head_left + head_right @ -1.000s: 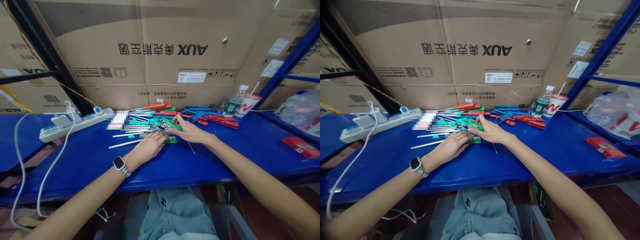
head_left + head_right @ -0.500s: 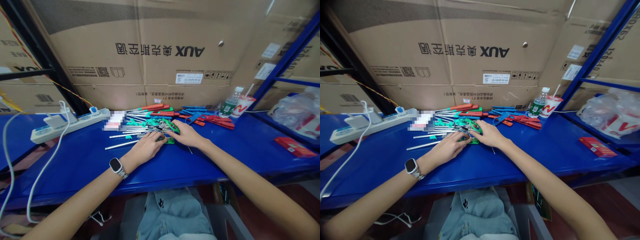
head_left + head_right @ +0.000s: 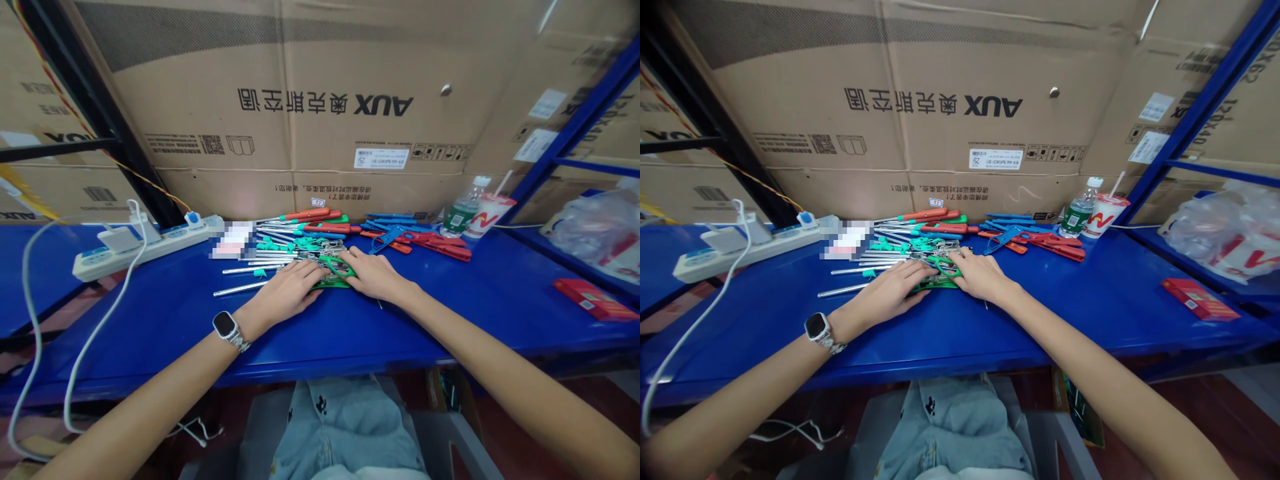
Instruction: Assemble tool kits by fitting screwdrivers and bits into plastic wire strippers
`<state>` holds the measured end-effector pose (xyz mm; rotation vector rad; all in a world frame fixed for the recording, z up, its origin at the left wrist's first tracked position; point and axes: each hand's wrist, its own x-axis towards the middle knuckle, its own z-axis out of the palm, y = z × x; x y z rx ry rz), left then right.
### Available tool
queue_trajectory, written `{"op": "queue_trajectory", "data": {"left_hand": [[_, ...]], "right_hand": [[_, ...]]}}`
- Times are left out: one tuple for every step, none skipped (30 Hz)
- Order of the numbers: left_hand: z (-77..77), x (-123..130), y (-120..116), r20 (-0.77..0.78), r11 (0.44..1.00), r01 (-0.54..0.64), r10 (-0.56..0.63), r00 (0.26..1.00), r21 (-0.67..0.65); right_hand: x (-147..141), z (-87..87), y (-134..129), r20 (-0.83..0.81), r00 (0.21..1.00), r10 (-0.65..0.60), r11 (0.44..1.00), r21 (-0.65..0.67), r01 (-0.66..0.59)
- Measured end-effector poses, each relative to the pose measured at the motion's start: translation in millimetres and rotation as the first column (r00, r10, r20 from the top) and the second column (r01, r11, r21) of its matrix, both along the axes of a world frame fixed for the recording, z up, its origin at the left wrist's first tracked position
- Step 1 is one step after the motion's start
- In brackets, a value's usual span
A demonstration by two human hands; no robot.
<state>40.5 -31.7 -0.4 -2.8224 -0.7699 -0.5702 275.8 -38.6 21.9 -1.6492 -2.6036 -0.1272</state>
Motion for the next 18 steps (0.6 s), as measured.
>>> {"op": "queue_trajectory", "data": {"left_hand": [[2.6,-4.7,0.4,0.037,1.000,-0.010,0.011,0.999,-0.016],[5.0,-10.0,0.6,0.076,0.999,-0.027,0.029,0.997,-0.031],[6.9,-15.5,0.8,0.111,0.998,-0.047,0.052,0.992,-0.046],[8.2,-20.8,0.8,0.135,0.996,-0.068,0.075,0.988,-0.061],[8.7,-25.7,0.8,0.149,0.993,-0.086,0.097,0.984,-0.076],[8.7,-29.8,0.8,0.154,0.991,-0.100,0.114,0.982,-0.092],[8.0,-32.9,0.8,0.150,0.988,-0.111,0.127,0.980,-0.111],[7.1,-35.1,0.8,0.142,0.984,-0.122,0.140,0.980,-0.131],[5.9,-36.4,0.8,0.131,0.980,-0.132,0.152,0.980,-0.149],[4.8,-37.0,0.9,0.119,0.976,-0.143,0.163,0.979,-0.164],[3.9,-37.1,1.0,0.107,0.972,-0.153,0.173,0.979,-0.177],[3.2,-37.0,1.0,0.092,0.969,-0.163,0.182,0.979,-0.187],[2.7,-37.0,0.8,0.078,0.966,-0.172,0.190,0.979,-0.192],[2.5,-37.0,0.6,0.067,0.965,-0.179,0.195,0.978,-0.194],[2.5,-37.1,0.2,0.058,0.964,-0.183,0.197,0.979,-0.192],[2.7,-37.3,-0.1,0.053,0.965,-0.183,0.196,0.979,-0.186],[3.0,-37.2,-0.4,0.050,0.967,-0.180,0.192,0.980,-0.178],[3.6,-36.7,-0.6,0.049,0.971,-0.173,0.183,0.982,-0.167]], "right_hand": [[0.7,-0.5,0.7,-0.009,1.000,0.002,1.000,0.001,-0.002],[1.5,-0.9,1.3,-0.016,1.000,0.006,1.000,0.000,-0.006],[2.1,-1.3,2.0,-0.024,1.000,0.011,1.000,-0.002,-0.011],[2.7,-1.6,2.7,-0.030,0.999,0.018,1.000,-0.004,-0.018],[3.2,-1.8,3.4,-0.038,0.999,0.025,1.000,-0.003,-0.025],[3.7,-1.8,4.0,-0.047,0.998,0.030,1.000,-0.002,-0.030],[4.0,-1.8,4.6,-0.058,0.998,0.029,1.000,0.000,-0.029],[4.3,-1.6,5.1,-0.071,0.997,0.025,1.000,0.003,-0.025],[4.6,-1.5,5.4,-0.087,0.996,0.019,1.000,0.006,-0.019],[4.8,-1.4,5.7,-0.102,0.995,0.014,1.000,0.007,-0.014],[5.0,-1.4,5.9,-0.116,0.993,0.011,1.000,0.006,-0.010],[5.1,-1.5,6.0,-0.128,0.992,0.010,1.000,0.006,-0.009],[5.2,-1.8,6.1,-0.138,0.990,0.011,1.000,0.006,-0.010],[5.3,-2.1,6.3,-0.147,0.989,0.013,1.000,0.006,-0.012],[5.3,-2.4,6.4,-0.157,0.987,0.013,1.000,0.005,-0.013],[5.1,-2.7,6.4,-0.169,0.986,0.015,1.000,0.005,-0.014],[4.8,-2.9,6.5,-0.183,0.983,0.017,1.000,0.005,-0.017],[4.3,-3.0,6.4,-0.198,0.980,0.021,1.000,0.006,-0.020]]}}
